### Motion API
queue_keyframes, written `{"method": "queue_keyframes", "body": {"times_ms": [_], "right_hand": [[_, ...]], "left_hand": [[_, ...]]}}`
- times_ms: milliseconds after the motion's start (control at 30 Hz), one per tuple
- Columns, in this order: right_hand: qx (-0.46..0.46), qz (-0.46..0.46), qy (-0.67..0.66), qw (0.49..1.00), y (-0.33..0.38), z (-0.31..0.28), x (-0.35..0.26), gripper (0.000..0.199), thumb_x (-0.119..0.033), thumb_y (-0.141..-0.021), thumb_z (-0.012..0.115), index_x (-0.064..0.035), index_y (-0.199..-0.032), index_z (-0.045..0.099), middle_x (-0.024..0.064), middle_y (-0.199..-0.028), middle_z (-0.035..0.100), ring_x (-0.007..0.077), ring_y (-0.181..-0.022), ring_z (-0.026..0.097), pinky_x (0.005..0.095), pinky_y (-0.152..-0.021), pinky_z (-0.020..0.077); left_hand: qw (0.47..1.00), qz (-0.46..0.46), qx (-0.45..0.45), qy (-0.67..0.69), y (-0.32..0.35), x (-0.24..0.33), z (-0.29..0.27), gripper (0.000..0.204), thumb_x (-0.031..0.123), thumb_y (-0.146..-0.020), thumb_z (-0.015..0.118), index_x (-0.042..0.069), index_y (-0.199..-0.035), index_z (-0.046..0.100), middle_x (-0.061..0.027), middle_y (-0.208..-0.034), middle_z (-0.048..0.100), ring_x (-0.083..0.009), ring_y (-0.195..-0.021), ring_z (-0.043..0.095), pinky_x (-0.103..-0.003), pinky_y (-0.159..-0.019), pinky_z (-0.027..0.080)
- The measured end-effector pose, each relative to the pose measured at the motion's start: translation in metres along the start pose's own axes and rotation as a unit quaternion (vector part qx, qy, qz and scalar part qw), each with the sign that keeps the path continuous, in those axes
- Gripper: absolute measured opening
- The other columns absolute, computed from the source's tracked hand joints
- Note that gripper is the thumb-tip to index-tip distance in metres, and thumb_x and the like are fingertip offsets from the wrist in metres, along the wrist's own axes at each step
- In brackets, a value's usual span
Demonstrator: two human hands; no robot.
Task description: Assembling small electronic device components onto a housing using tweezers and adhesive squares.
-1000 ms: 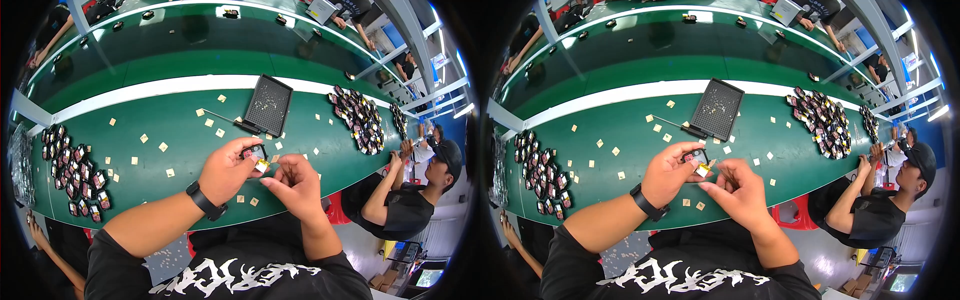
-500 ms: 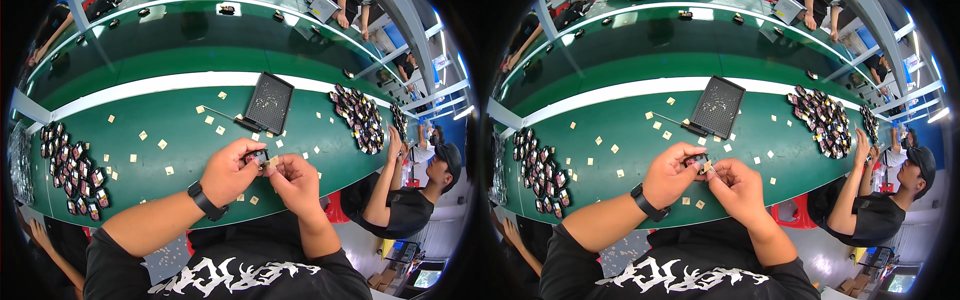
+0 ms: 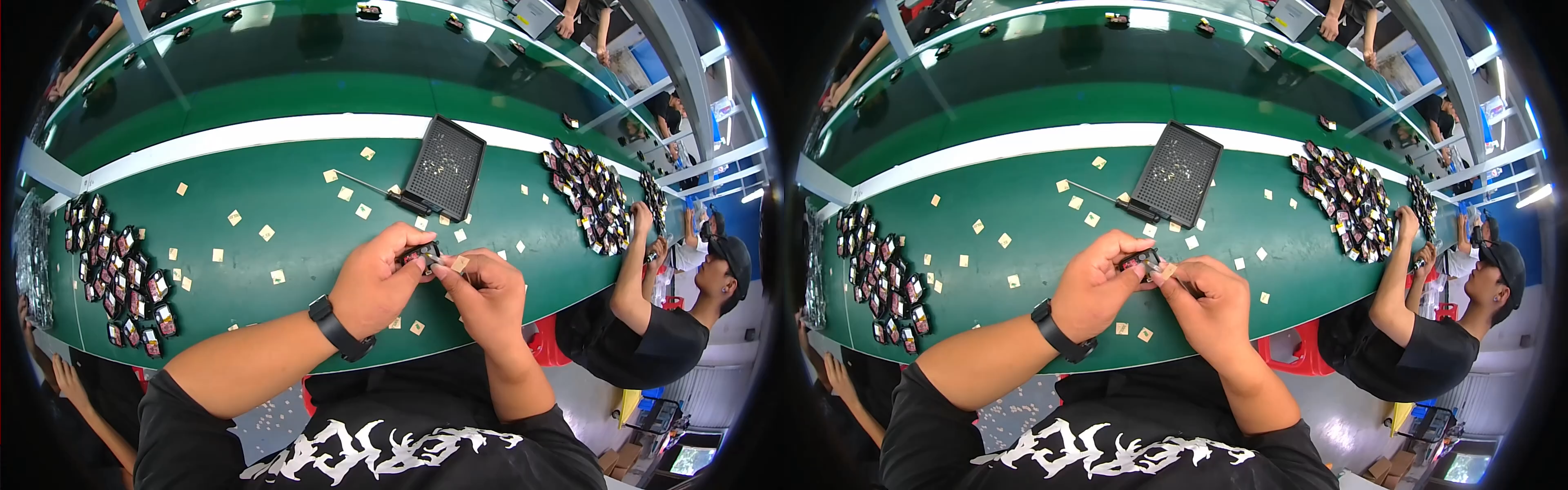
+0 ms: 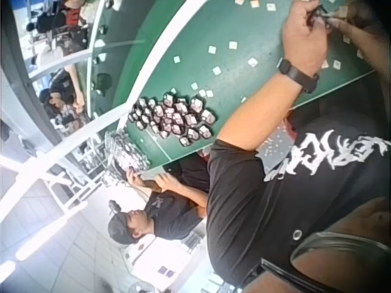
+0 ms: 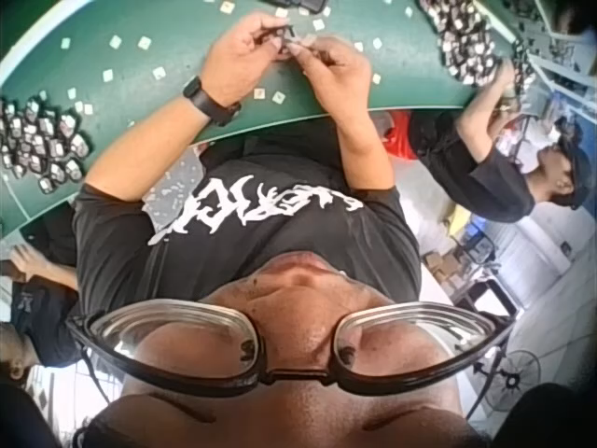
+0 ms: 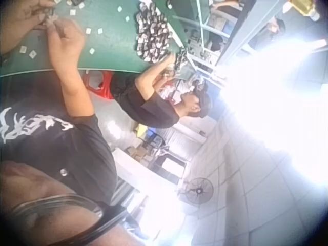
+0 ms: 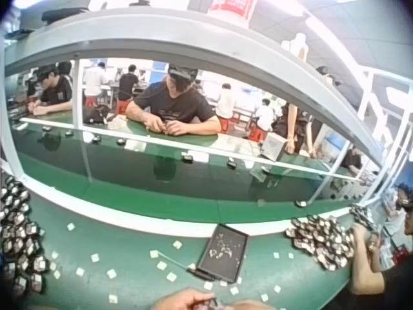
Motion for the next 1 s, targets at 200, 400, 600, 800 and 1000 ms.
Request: {"method": "queue_keyframes", "body": {"times_ms": [200, 400, 600, 800, 1000], "right_hand": [[-0.001, -0.060, 0.041, 0.997, 0.001, 0.003, -0.004, 0.008, -0.001, -0.086, 0.080, 0.0027, -0.092, 0.077, 0.0062, -0.086, 0.071, 0.0080, -0.070, 0.060, 0.0235, -0.058, 0.0434], [-0.002, 0.003, 0.002, 1.000, 0.000, 0.007, 0.001, 0.008, -0.005, -0.089, 0.078, 0.0024, -0.092, 0.076, 0.0079, -0.081, 0.070, 0.0112, -0.070, 0.063, 0.0258, -0.060, 0.0480], [-0.030, 0.149, -0.078, 0.985, -0.001, 0.008, 0.017, 0.008, -0.004, -0.091, 0.077, 0.0024, -0.093, 0.074, 0.0025, -0.081, 0.067, 0.0088, -0.076, 0.064, 0.0233, -0.064, 0.0486], [-0.007, 0.180, -0.266, 0.947, -0.010, 0.009, 0.029, 0.018, 0.002, -0.088, 0.078, -0.0021, -0.088, 0.061, 0.0016, -0.083, 0.062, 0.0104, -0.091, 0.066, 0.0207, -0.070, 0.0520], [-0.026, 0.171, -0.269, 0.948, -0.012, 0.009, 0.029, 0.022, 0.002, -0.087, 0.078, -0.0050, -0.090, 0.057, -0.0028, -0.078, 0.054, 0.0080, -0.086, 0.063, 0.0186, -0.066, 0.0497]], "left_hand": [[1.000, -0.002, -0.010, 0.005, 0.000, 0.002, 0.001, 0.031, -0.005, -0.102, 0.048, -0.002, -0.133, 0.050, -0.0153, -0.127, 0.062, -0.0184, -0.115, 0.063, -0.035, -0.102, 0.054], [1.000, 0.019, -0.015, -0.014, -0.001, -0.001, 0.001, 0.031, -0.005, -0.101, 0.047, -0.002, -0.132, 0.050, -0.0151, -0.130, 0.063, -0.0166, -0.113, 0.062, -0.033, -0.101, 0.051], [0.998, -0.006, -0.031, 0.051, -0.003, -0.002, 0.001, 0.034, -0.006, -0.099, 0.047, -0.004, -0.133, 0.047, -0.0137, -0.131, 0.062, -0.0136, -0.113, 0.059, -0.029, -0.100, 0.049], [0.994, -0.033, -0.078, 0.065, -0.002, -0.003, 0.002, 0.035, -0.005, -0.102, 0.047, -0.002, -0.137, 0.044, -0.0210, -0.141, 0.054, -0.0224, -0.128, 0.056, -0.040, -0.112, 0.046], [0.994, -0.031, -0.093, 0.039, -0.002, 0.002, 0.005, 0.037, -0.005, -0.102, 0.046, -0.001, -0.139, 0.043, -0.0207, -0.145, 0.051, -0.0239, -0.131, 0.055, -0.039, -0.114, 0.045]]}}
Point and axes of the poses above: each hand's wrist, its own y-axis away from the middle knuckle, its own z-axis out of the palm, x = y × z, the point moved 5 cm from there along -y, towards the middle knuckle
